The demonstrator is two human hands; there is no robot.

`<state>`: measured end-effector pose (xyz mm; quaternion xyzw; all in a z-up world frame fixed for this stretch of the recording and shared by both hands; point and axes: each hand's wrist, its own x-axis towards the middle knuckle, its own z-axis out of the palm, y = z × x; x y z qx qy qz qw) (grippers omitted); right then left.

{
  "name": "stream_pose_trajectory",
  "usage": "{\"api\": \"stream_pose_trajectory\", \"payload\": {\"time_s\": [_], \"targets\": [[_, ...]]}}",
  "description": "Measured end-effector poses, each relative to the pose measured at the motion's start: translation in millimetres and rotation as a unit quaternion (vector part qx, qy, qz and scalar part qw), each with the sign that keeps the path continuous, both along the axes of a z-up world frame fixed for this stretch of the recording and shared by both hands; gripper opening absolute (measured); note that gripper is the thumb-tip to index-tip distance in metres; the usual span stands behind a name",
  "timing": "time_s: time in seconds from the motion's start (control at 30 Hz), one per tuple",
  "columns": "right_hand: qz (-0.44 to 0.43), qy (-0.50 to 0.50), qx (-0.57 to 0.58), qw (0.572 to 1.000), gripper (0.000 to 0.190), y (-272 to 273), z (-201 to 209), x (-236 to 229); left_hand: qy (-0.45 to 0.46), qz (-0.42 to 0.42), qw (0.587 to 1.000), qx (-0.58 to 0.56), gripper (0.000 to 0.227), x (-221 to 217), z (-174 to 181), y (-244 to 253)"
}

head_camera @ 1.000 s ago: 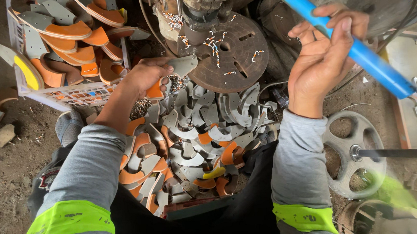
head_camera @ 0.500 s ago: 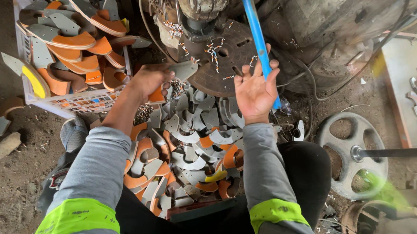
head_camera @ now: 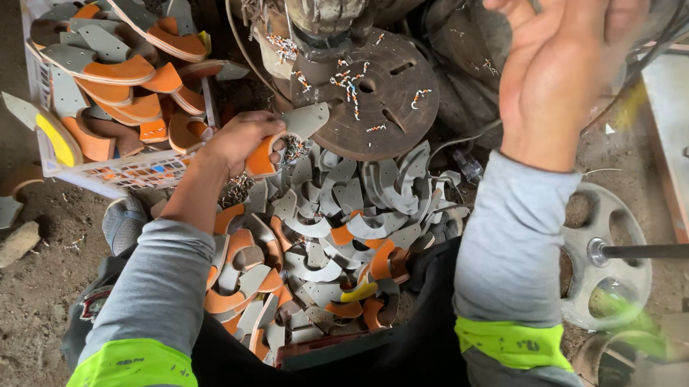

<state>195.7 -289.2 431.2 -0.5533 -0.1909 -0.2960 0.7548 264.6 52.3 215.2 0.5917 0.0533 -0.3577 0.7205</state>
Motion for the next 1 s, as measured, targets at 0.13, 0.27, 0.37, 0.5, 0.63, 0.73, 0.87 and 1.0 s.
{"api": "stream_pose_trajectory", "payload": {"time_s": [0.13, 0.27, 0.37, 0.5, 0.63, 0.73, 0.87, 1.0], "targets": [[0.007, -0.003, -0.052, 0.999, 0.014, -6.5, 8.8, 4.2, -0.068, -0.042, 0.995, 0.051, 0.024, 5.7, -1.4, -5.4], [0.003, -0.006, -0.047, 0.999, 0.022, -6.3, -2.6, -4.0, -0.098, -0.044, 0.99, 0.096, 0.027, 7.9, -1.0, -17.8], [-0.002, -0.011, -0.038, 0.999, 0.029, -4.8, -11.0, -6.7, -0.098, -0.031, 0.991, 0.084, 0.027, 7.9, 1.2, -28.6], [0.005, -0.005, -0.039, 0.999, 0.029, -11.0, -15.2, -7.3, -0.081, -0.021, 0.994, 0.066, 0.027, 8.8, 1.3, -30.2], [0.008, -0.015, -0.054, 0.998, 0.03, -13.9, -19.0, -6.2, -0.079, -0.019, 0.995, 0.056, 0.026, 10.3, -0.1, -31.3], [0.006, -0.004, -0.043, 0.999, 0.035, -11.7, -20.9, -10.9, -0.075, -0.008, 0.996, 0.04, 0.024, 7.7, 0.2, -32.2], [-0.006, 0.009, -0.037, 0.999, 0.038, -7.4, -20.3, -17.4, -0.092, -0.011, 0.994, 0.057, 0.025, 5.6, 5.6, -32.3], [-0.004, -0.004, -0.046, 0.999, 0.04, -5.3, -18.9, -17.7, -0.075, -0.007, 0.995, 0.065, 0.025, 5.8, 9.2, -33.2]]}}
